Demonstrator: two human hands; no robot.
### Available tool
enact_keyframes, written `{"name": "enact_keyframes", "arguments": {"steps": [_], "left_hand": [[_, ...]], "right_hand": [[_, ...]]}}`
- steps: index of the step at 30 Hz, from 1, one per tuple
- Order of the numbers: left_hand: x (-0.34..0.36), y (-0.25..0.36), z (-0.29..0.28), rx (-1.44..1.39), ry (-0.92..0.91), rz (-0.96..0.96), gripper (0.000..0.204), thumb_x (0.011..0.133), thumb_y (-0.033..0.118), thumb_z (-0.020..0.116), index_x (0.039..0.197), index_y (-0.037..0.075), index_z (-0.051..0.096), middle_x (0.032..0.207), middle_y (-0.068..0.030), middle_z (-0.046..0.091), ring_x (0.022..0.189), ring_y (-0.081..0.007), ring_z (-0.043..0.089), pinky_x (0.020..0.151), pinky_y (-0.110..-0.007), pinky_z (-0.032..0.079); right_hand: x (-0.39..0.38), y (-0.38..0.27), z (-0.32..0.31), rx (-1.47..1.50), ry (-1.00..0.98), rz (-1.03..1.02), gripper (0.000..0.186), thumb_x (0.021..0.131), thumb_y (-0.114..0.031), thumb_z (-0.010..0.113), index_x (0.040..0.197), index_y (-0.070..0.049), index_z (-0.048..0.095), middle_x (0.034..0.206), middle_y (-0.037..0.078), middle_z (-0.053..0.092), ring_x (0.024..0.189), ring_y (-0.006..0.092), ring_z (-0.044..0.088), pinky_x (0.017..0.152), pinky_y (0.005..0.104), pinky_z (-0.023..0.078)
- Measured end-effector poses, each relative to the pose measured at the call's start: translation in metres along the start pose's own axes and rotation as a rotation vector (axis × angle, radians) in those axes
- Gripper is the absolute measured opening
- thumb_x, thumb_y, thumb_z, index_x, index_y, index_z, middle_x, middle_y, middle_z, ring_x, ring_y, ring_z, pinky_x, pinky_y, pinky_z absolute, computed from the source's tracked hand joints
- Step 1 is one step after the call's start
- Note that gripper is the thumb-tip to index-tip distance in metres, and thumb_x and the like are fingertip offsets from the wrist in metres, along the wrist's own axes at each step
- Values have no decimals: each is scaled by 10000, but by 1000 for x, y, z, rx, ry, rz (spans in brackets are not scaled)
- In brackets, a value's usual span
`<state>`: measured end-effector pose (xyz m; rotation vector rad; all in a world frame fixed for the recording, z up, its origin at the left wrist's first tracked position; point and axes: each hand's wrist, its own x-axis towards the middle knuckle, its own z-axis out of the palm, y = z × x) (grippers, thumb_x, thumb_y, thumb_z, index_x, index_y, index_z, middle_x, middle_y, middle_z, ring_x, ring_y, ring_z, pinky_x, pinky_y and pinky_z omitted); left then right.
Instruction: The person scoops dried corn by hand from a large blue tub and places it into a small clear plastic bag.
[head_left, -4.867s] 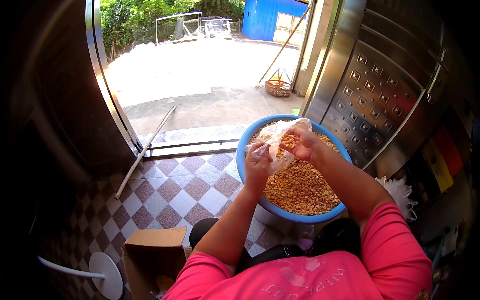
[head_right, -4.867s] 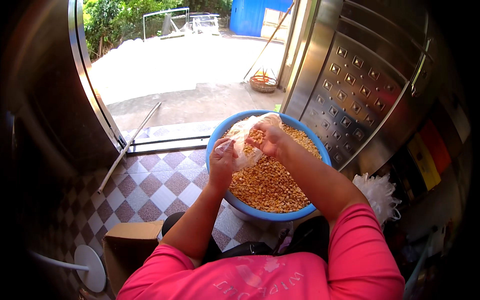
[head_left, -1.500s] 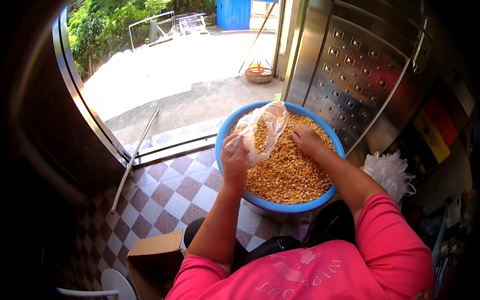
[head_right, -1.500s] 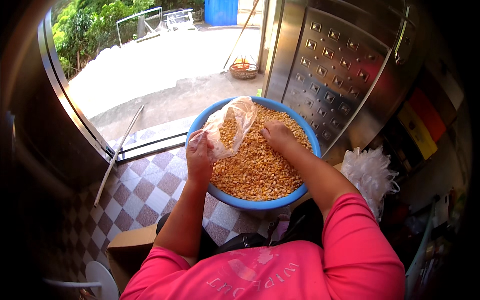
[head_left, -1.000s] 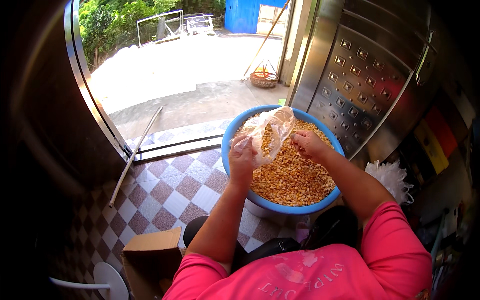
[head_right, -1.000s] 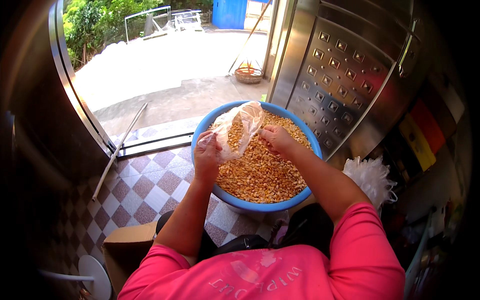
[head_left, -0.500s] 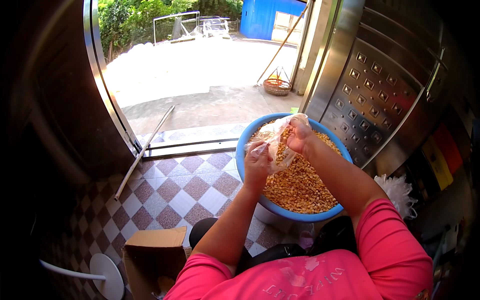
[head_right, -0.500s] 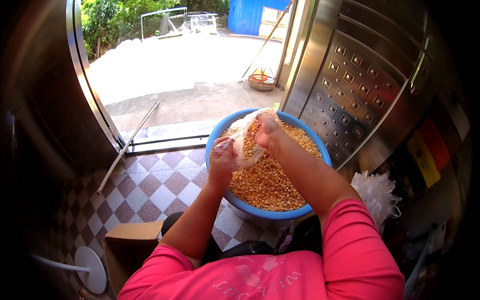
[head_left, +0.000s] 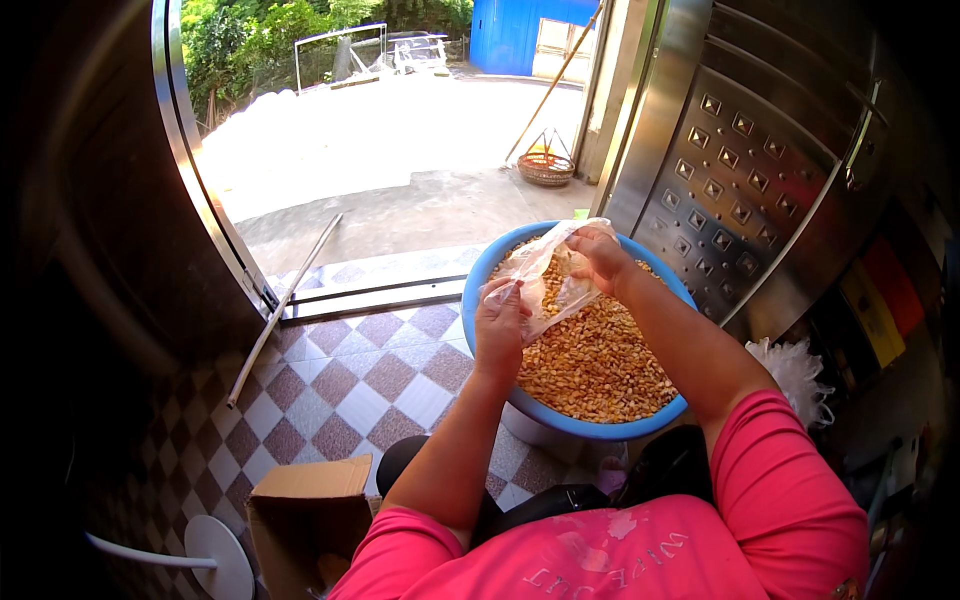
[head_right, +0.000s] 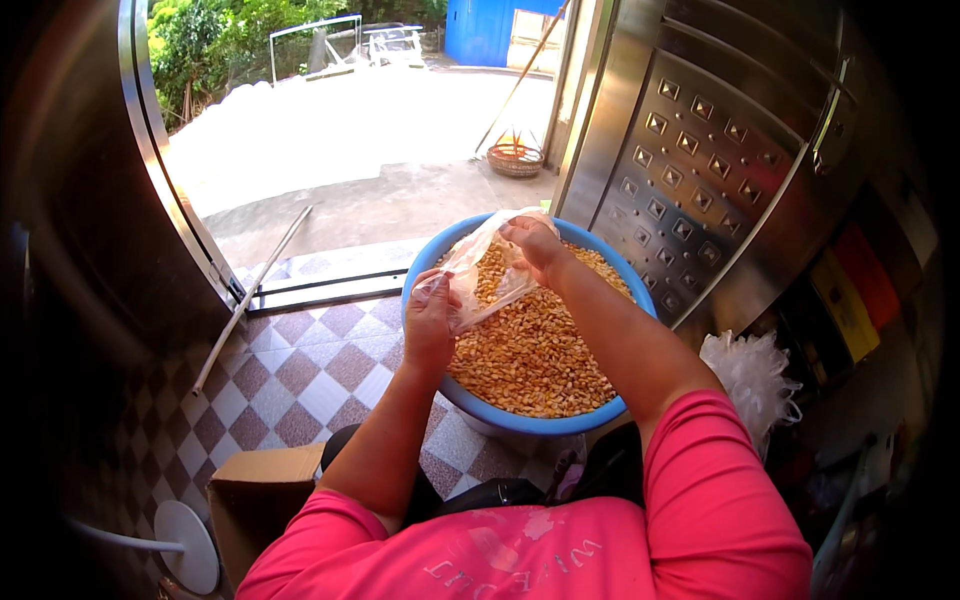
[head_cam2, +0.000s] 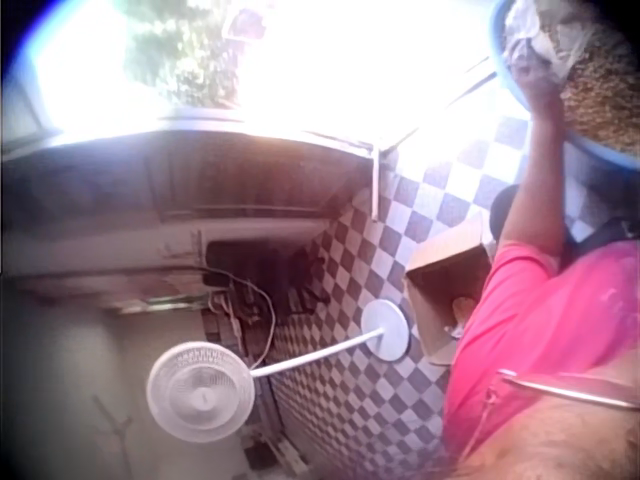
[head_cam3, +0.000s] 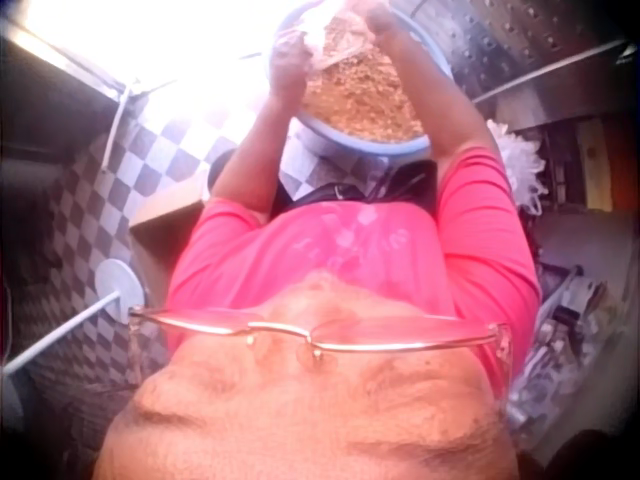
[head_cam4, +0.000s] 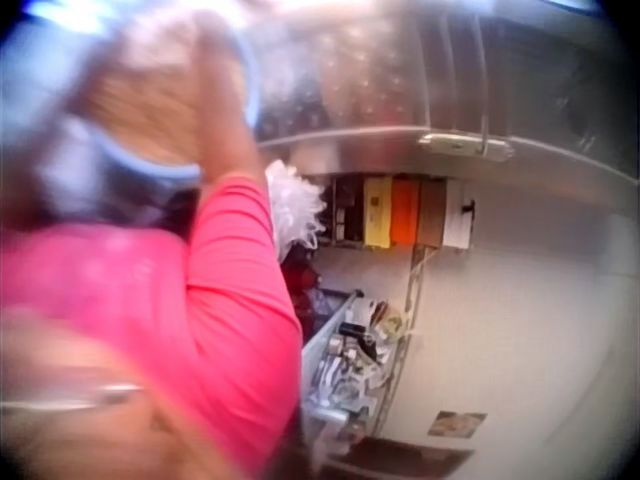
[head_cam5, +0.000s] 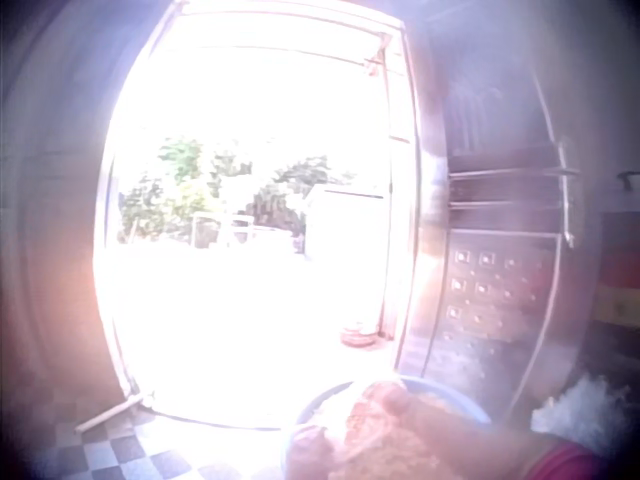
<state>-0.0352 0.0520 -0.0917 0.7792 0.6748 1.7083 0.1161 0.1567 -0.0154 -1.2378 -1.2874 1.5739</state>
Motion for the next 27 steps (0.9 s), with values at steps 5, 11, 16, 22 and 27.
{"name": "enact_keyframes", "arguments": {"steps": [5,11,16,22,27], "left_hand": [[2,-1,1,-3,-4,25,129,914,157,494,1011,74,513,655,16,495,525,-34,437,415,-179,354],[5,-5,-4,-16,2,50,109,910,173,497,981,92,511,624,9,495,465,-54,440,356,-196,345],[5,-6,-3,2,18,51,106,908,174,502,978,95,514,623,8,495,453,-54,433,346,-195,339],[2,-3,-1,25,10,35,113,912,160,497,979,73,521,647,16,496,519,-33,432,409,-178,346],[2,-4,0,6,17,53,112,911,158,500,982,74,520,639,20,494,497,-32,428,394,-180,339]], "right_hand": [[-13,14,-21,-214,-80,-213,232,862,-175,532,1033,-20,553,1054,79,568,1017,197,515,880,369,408],[-91,20,-33,-927,-86,-431,166,819,-174,598,871,-16,604,764,79,595,734,186,569,690,299,466],[-114,55,-58,-1342,112,-767,282,786,-247,616,978,-46,572,890,155,569,868,316,551,750,401,456],[-122,70,-50,-1456,121,-528,377,797,-316,594,1049,-45,523,975,182,535,895,358,534,776,415,444],[-106,87,-58,-1410,143,-605,182,833,-237,538,820,-58,511,821,160,566,735,364,564,612,427,471]]}}
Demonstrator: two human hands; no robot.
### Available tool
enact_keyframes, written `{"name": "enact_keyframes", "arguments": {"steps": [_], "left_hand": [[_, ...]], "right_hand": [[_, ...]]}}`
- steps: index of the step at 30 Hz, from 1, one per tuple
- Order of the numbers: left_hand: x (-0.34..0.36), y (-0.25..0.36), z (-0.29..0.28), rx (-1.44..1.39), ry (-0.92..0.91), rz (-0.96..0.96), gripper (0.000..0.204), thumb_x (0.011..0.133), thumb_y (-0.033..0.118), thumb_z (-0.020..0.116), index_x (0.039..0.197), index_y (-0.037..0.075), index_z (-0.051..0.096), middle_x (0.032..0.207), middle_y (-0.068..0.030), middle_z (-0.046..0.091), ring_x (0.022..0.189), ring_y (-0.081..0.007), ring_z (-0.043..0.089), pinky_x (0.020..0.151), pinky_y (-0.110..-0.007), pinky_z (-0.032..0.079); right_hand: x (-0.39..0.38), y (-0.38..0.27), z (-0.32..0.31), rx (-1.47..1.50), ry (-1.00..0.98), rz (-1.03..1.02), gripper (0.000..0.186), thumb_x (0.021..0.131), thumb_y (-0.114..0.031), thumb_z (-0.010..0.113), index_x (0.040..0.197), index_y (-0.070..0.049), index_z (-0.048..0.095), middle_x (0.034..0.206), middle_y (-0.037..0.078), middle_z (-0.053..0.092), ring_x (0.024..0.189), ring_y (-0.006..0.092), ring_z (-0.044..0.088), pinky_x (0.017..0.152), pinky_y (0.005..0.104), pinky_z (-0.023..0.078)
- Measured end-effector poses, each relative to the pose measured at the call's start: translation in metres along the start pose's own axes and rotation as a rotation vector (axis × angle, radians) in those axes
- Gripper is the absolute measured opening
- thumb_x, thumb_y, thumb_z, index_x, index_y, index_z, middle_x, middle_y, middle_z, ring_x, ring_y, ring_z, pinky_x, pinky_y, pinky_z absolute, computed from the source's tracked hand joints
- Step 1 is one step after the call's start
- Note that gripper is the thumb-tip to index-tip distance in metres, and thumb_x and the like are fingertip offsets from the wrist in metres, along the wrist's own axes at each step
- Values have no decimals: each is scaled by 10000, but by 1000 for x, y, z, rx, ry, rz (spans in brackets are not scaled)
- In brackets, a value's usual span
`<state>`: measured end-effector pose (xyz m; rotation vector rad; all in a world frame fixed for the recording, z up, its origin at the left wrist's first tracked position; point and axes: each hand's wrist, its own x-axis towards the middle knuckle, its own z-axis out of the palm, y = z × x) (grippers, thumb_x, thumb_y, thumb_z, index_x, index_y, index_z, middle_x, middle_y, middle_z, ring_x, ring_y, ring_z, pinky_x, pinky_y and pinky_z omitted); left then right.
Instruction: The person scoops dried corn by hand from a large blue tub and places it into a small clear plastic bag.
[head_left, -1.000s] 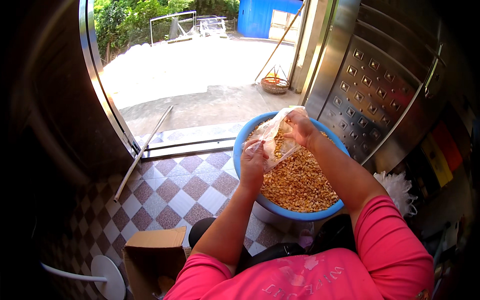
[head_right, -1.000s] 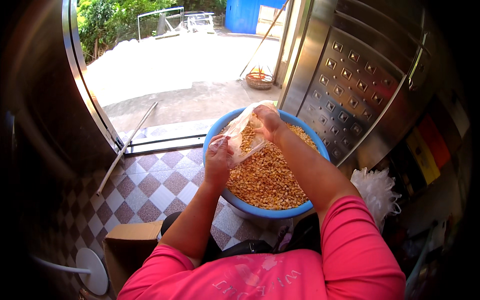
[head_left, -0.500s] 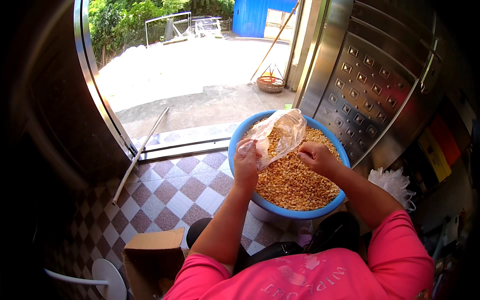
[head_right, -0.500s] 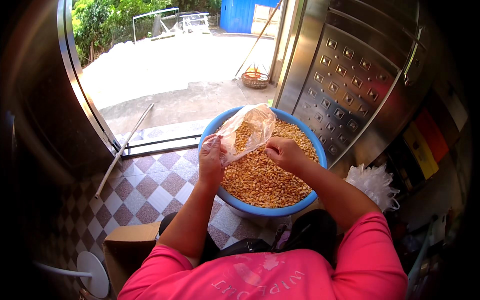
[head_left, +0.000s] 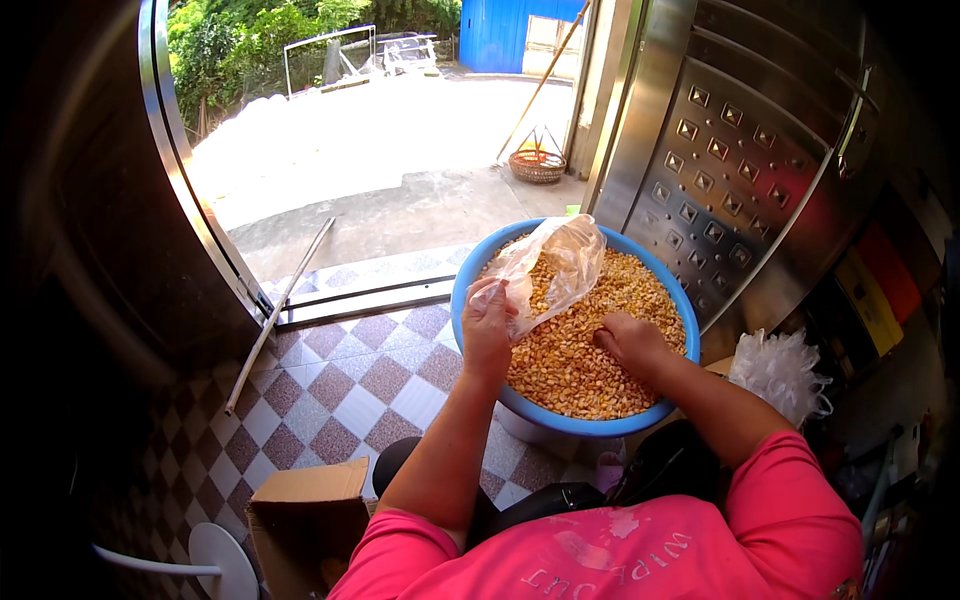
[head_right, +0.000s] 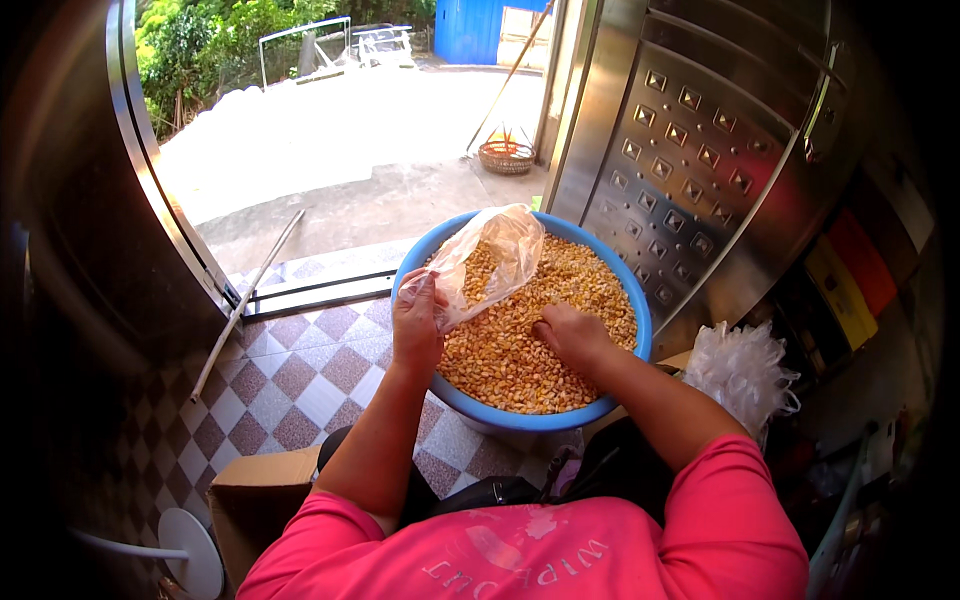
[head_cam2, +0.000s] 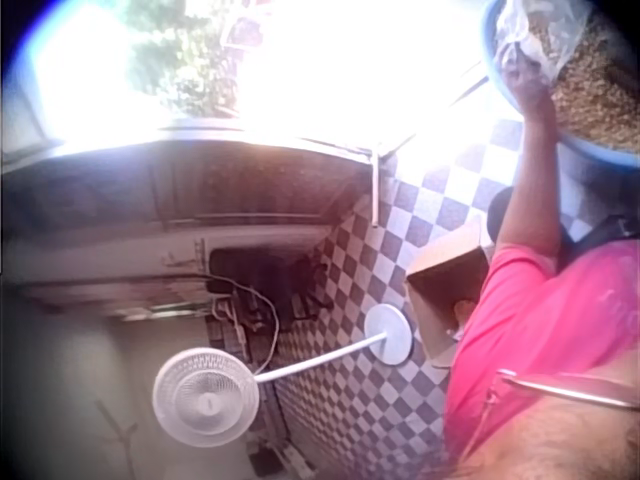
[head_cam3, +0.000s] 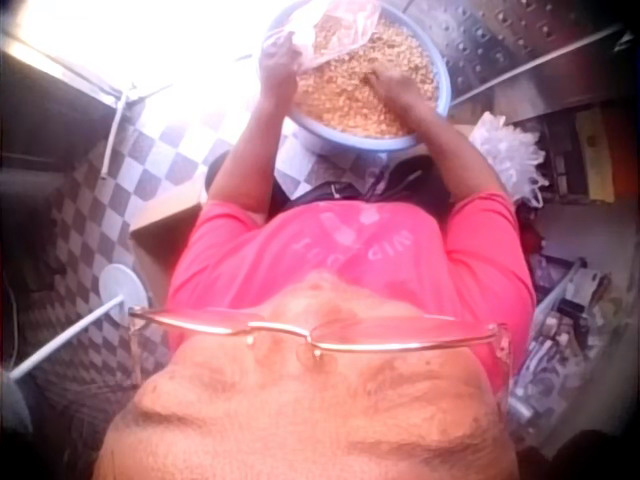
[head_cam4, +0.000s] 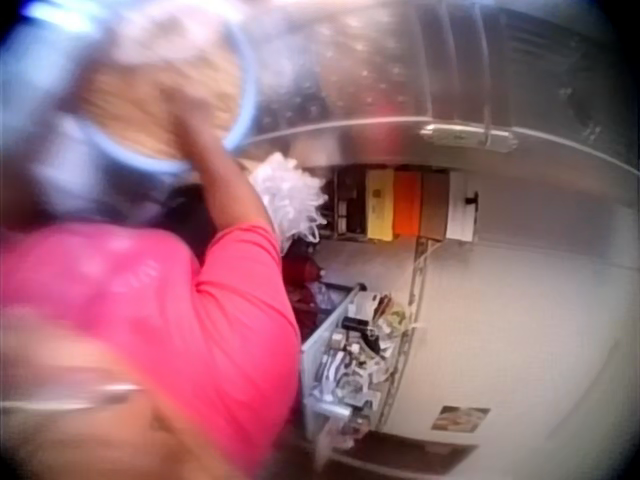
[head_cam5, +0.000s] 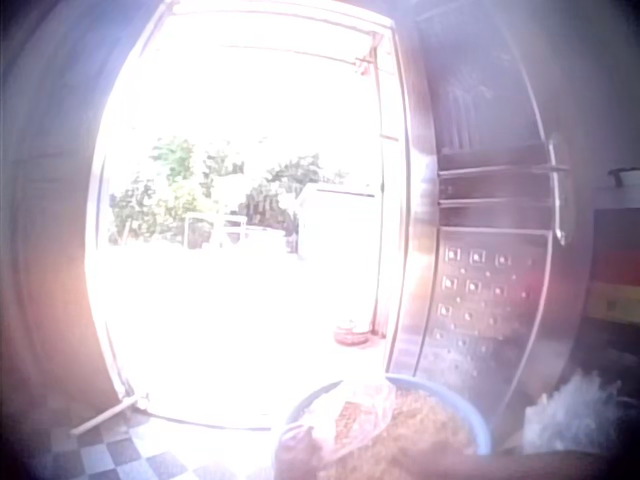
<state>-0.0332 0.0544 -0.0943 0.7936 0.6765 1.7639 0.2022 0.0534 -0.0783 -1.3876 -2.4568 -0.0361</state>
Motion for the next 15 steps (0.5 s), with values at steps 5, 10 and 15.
{"name": "enact_keyframes", "arguments": {"steps": [5,10,15], "left_hand": [[3,-2,-2,1,-7,-1,107,910,159,496,985,86,514,623,9,496,460,-52,436,360,-198,354],[1,0,1,15,-16,-9,107,910,154,498,991,87,514,625,14,492,481,-42,437,381,-188,355],[-4,1,1,65,14,-35,182,900,146,521,1065,71,502,659,9,504,522,-34,441,419,-177,356]], "right_hand": [[10,13,0,316,-28,88,183,861,-219,522,794,-49,531,643,93,523,623,257,554,564,379,451],[37,-3,-34,1079,-300,456,212,896,-244,500,802,-57,541,573,15,447,449,96,406,401,254,340],[83,-40,-51,1582,-316,669,203,921,-221,448,881,-31,507,605,-1,420,394,56,319,343,195,244]]}}
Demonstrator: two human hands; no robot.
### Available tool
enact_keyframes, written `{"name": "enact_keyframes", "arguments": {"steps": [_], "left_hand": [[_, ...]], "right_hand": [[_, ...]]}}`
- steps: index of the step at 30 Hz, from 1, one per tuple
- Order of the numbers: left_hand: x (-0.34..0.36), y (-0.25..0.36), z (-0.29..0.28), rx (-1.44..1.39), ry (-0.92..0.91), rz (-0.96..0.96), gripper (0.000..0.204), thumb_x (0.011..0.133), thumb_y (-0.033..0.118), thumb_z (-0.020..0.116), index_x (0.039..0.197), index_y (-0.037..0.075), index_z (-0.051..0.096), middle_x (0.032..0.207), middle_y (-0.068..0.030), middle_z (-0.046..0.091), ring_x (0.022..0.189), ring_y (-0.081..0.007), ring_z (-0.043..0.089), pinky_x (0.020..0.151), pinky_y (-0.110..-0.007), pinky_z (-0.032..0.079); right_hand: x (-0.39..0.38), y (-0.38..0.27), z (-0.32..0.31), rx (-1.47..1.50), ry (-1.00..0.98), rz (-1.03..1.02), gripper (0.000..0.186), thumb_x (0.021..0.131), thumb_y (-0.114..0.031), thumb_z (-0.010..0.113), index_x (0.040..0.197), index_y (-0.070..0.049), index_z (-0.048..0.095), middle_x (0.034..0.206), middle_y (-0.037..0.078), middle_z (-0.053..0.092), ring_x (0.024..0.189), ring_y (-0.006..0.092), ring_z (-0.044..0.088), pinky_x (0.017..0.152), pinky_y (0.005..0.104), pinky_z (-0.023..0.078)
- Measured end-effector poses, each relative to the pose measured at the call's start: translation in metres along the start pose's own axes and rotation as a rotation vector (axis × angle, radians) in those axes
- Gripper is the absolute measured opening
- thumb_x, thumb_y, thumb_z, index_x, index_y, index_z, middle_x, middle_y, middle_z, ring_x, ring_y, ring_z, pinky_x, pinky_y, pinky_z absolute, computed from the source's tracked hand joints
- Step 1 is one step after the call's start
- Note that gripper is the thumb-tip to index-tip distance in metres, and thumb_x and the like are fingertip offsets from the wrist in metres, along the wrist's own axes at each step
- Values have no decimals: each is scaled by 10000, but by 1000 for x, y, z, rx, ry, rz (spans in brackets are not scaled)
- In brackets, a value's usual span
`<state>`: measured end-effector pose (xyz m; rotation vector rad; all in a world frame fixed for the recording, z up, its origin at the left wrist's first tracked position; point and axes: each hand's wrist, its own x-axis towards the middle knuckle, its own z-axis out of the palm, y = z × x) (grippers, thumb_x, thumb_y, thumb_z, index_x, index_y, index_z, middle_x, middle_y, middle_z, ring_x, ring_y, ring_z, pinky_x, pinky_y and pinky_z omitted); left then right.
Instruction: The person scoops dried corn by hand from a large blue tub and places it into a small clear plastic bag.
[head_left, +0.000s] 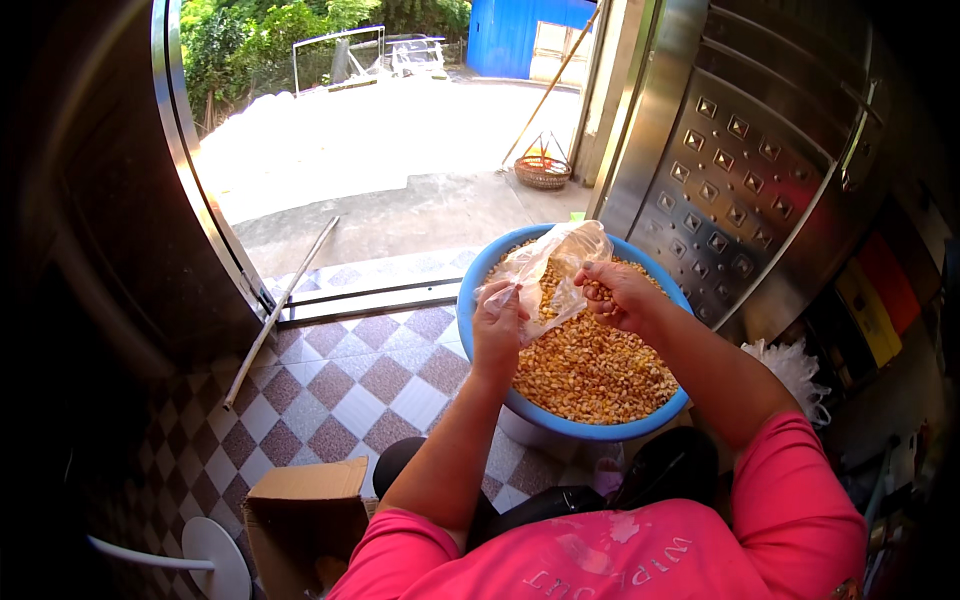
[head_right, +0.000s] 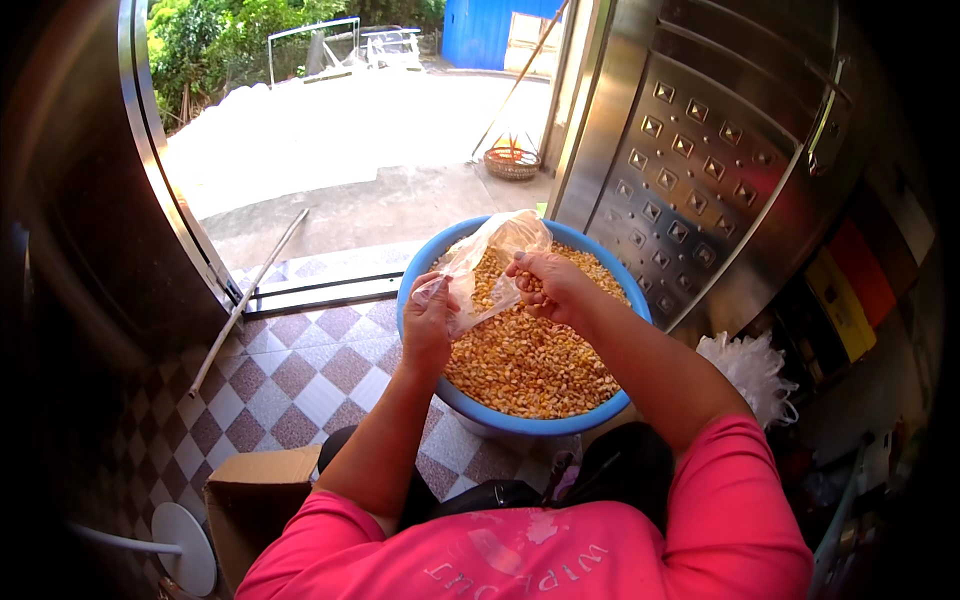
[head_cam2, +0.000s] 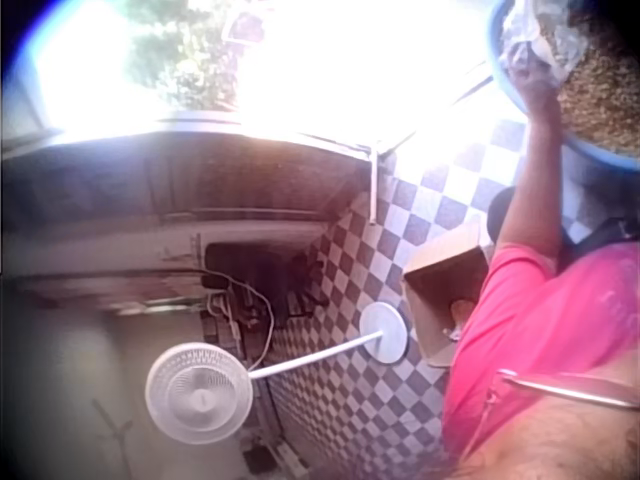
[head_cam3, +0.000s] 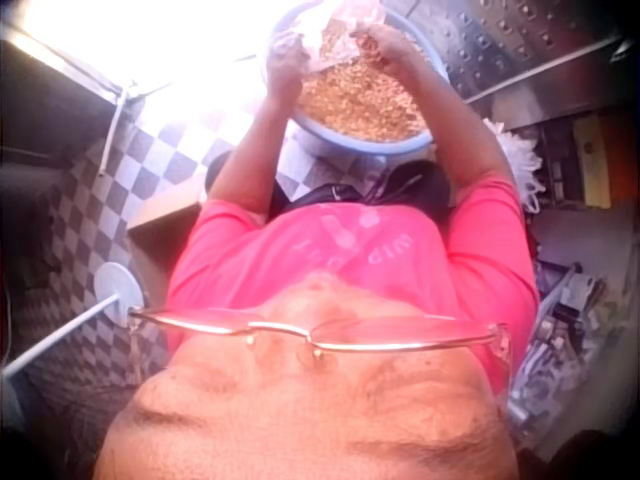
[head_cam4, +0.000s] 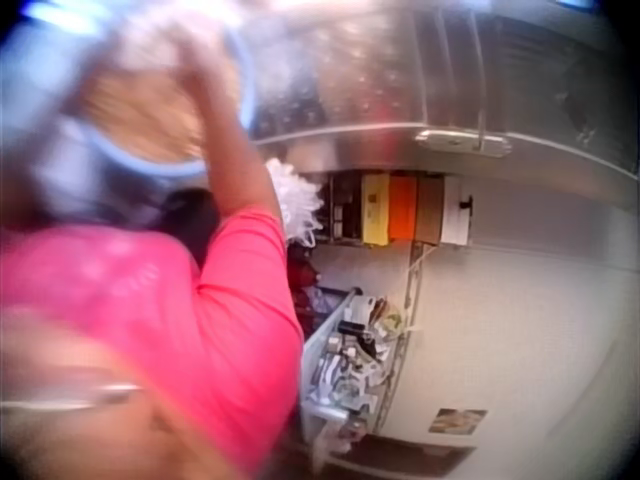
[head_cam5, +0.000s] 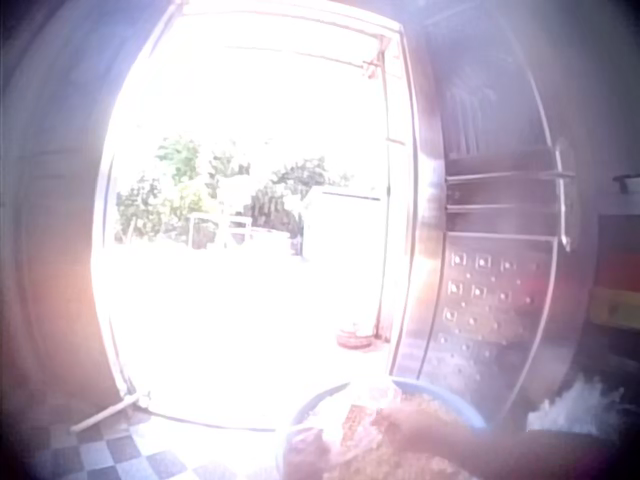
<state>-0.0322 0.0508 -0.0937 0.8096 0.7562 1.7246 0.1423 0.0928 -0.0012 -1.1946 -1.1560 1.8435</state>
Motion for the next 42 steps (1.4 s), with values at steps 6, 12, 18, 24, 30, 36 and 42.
{"name": "enact_keyframes", "arguments": {"steps": [6,12,18,24,30,36,42], "left_hand": [[-3,5,5,28,-52,26,191,906,140,509,1081,64,499,671,4,514,532,-31,444,447,-170,359],[2,-1,-1,1,-53,41,155,913,145,496,1051,75,501,657,10,499,502,-30,413,422,-174,325],[1,1,1,3,-50,45,149,914,138,493,1048,72,501,659,13,499,521,-32,417,433,-174,325],[1,2,1,-15,-35,17,179,908,125,504,1074,60,499,672,9,511,578,-35,444,492,-168,354],[3,-2,-2,16,-28,34,180,904,132,511,1073,70,498,670,2,513,523,-38,438,436,-173,352],[1,1,0,-7,-17,21,160,904,144,510,1049,75,515,661,3,507,517,-37,439,412,-174,358],[2,2,1,28,-11,17,152,905,147,508,1038,75,522,657,5,505,520,-37,436,410,-174,358]], "right_hand": [[70,-5,10,160,202,148,234,934,-210,389,1013,-28,513,775,64,557,565,122,507,415,219,416],[99,-4,26,253,272,-26,225,934,-138,333,1071,-32,476,1015,116,545,867,242,571,696,348,537],[113,-7,12,233,343,-134,181,910,-108,373,1001,-50,518,997,81,572,905,217,569,792,375,491],[103,-9,2,-47,297,-187,157,886,-129,440,1004,-79,531,1021,48,558,929,198,532,795,387,437],[64,-2,2,-525,182,-205,197,844,-128,518,1017,-60,585,988,35,582,869,157,532,756,331,445],[22,10,-13,-828,203,-612,108,821,-89,568,886,-23,625,736,41,600,708,81,533,631,261,438],[-47,27,-48,-1319,309,-561,223,834,-239,567,868,-20,549,769,145,579,741,267,584,654,381,451]]}}
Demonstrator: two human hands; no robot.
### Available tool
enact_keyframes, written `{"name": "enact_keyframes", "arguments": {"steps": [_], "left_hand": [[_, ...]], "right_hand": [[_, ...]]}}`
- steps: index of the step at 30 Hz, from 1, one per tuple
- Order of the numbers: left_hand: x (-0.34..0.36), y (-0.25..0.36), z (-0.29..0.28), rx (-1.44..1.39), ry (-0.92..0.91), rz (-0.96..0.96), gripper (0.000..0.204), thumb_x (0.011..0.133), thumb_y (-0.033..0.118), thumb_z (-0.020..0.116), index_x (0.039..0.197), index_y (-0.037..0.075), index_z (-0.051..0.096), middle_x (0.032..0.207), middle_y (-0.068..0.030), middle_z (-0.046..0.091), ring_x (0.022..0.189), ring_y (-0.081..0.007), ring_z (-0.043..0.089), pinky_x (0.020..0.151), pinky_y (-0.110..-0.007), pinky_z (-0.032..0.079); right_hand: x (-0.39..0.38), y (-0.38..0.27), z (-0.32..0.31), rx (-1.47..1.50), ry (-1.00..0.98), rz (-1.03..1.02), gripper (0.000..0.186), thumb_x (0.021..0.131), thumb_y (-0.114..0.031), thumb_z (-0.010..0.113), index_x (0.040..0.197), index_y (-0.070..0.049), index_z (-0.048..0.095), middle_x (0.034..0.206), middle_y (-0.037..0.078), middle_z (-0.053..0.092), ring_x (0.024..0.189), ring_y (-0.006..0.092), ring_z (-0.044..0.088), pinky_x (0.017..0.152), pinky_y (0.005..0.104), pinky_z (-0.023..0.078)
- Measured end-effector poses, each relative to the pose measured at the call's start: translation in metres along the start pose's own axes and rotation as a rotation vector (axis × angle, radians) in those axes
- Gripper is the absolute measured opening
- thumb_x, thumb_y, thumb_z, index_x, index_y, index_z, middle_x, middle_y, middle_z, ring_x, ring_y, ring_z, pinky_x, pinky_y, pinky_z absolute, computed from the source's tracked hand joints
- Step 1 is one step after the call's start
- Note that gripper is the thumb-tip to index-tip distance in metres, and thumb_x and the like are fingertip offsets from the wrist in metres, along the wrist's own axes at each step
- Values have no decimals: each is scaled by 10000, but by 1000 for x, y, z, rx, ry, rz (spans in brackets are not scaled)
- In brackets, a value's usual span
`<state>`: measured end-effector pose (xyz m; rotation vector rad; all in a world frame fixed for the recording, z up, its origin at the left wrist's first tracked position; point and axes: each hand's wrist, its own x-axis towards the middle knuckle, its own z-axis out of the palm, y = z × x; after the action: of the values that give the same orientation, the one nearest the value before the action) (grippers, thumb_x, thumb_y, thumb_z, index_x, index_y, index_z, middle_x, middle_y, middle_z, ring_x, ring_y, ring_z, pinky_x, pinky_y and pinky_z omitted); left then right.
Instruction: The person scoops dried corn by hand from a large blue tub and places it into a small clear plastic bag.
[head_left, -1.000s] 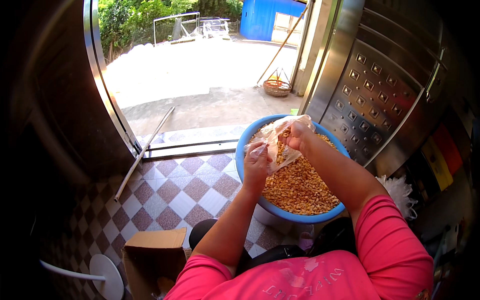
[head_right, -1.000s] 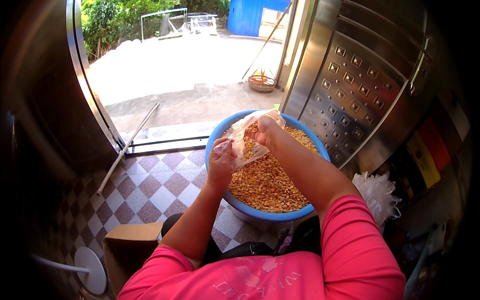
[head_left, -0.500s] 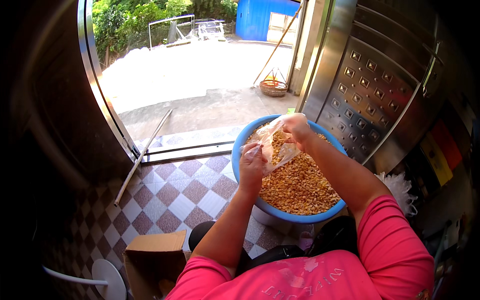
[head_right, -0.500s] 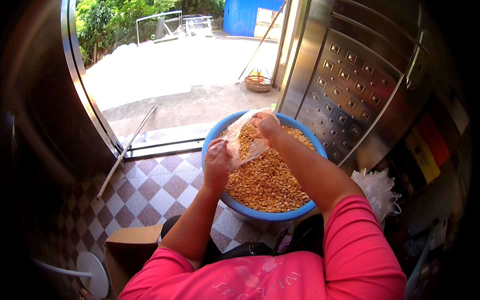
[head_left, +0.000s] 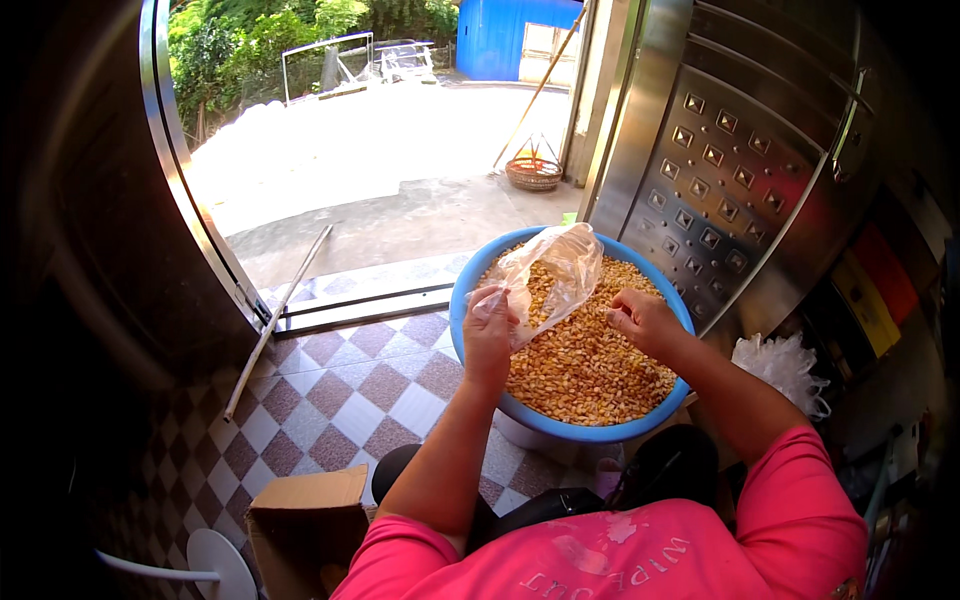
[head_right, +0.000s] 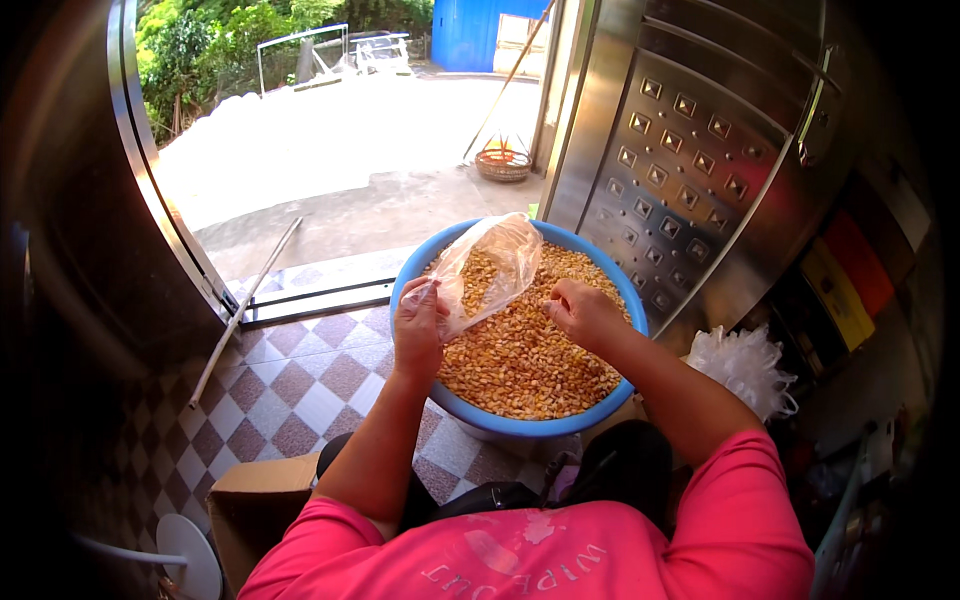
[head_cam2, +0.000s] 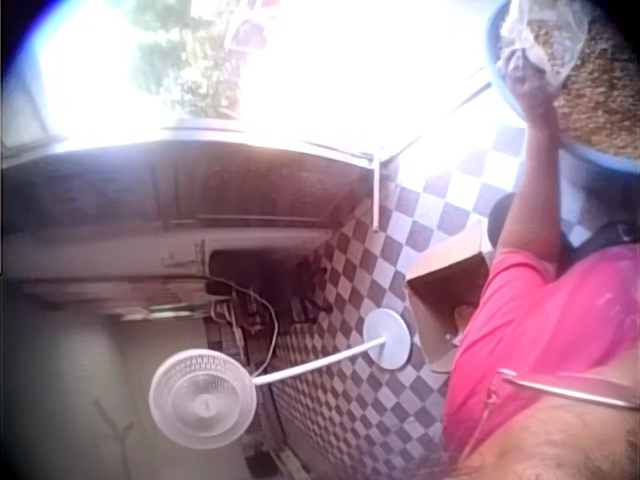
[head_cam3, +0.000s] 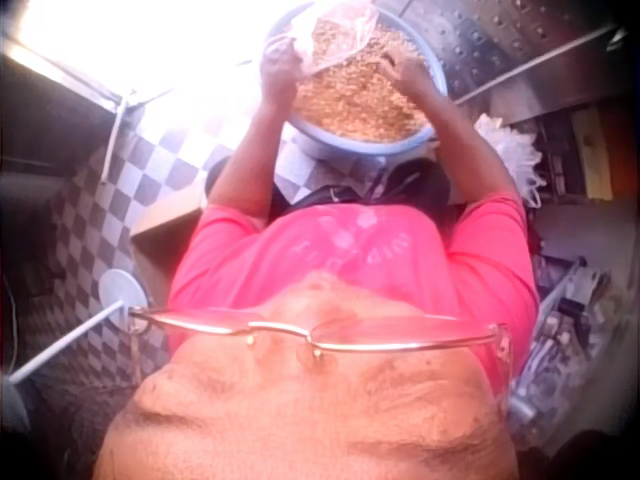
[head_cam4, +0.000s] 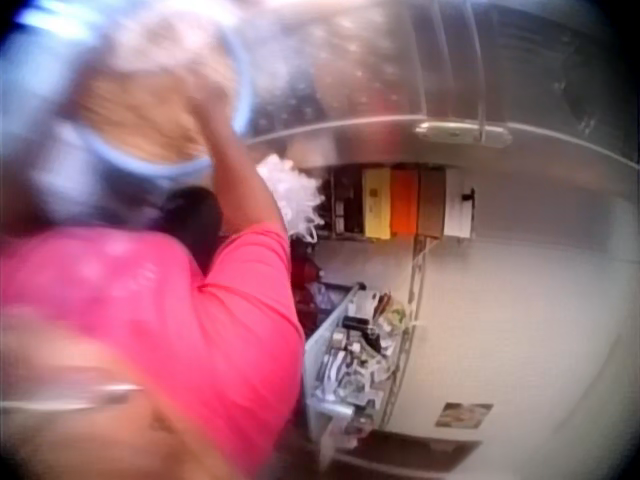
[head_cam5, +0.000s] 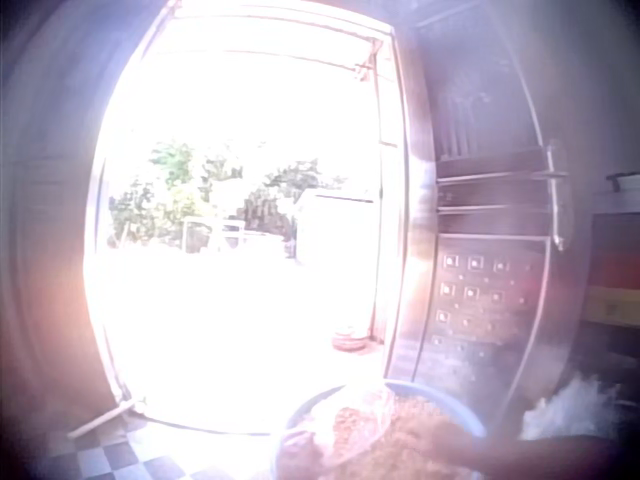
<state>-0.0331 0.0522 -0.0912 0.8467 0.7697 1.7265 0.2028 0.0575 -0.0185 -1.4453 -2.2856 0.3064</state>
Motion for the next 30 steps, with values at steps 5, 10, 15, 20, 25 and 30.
{"name": "enact_keyframes", "arguments": {"steps": [5,10,15,20,25,30], "left_hand": [[0,-1,-1,4,-5,20,149,907,151,506,1035,76,521,651,5,504,515,-38,433,408,-176,356],[-1,2,3,-19,2,-10,146,911,158,501,1030,75,519,643,4,501,499,-36,427,399,-171,346],[0,-3,2,-25,4,17,127,909,155,505,1011,82,522,628,12,493,473,-35,403,381,-175,305],[0,0,2,-60,14,17,110,906,153,509,994,88,522,611,19,485,440,-34,376,355,-179,265],[4,-6,0,-22,11,90,109,910,148,502,994,81,514,621,23,488,454,-34,392,366,-178,289],[-2,0,3,0,11,39,119,911,141,499,1009,77,513,630,25,490,477,-30,400,393,-172,305]], "right_hand": [[-39,19,2,-268,-36,58,424,828,-405,540,1047,-50,468,962,200,555,867,368,566,727,457,448],[-45,5,21,-322,-124,196,459,826,-452,506,1062,-60,463,1018,200,534,900,381,556,767,461,450],[-36,9,46,-273,-73,103,346,855,-376,493,996,-59,480,953,182,551,855,375,567,719,462,456],[-25,16,52,-162,19,-35,213,864,-263,511,857,-51,493,743,199,567,707,390,568,622,456,460],[-17,36,55,64,17,27,187,864,-230,521,855,-44,509,623,163,530,585,301,558,542,398,450],[0,17,35,1089,-162,451,165,904,-206,475,856,-54,519,538,-11,432,357,63,310,315,207,230]]}}
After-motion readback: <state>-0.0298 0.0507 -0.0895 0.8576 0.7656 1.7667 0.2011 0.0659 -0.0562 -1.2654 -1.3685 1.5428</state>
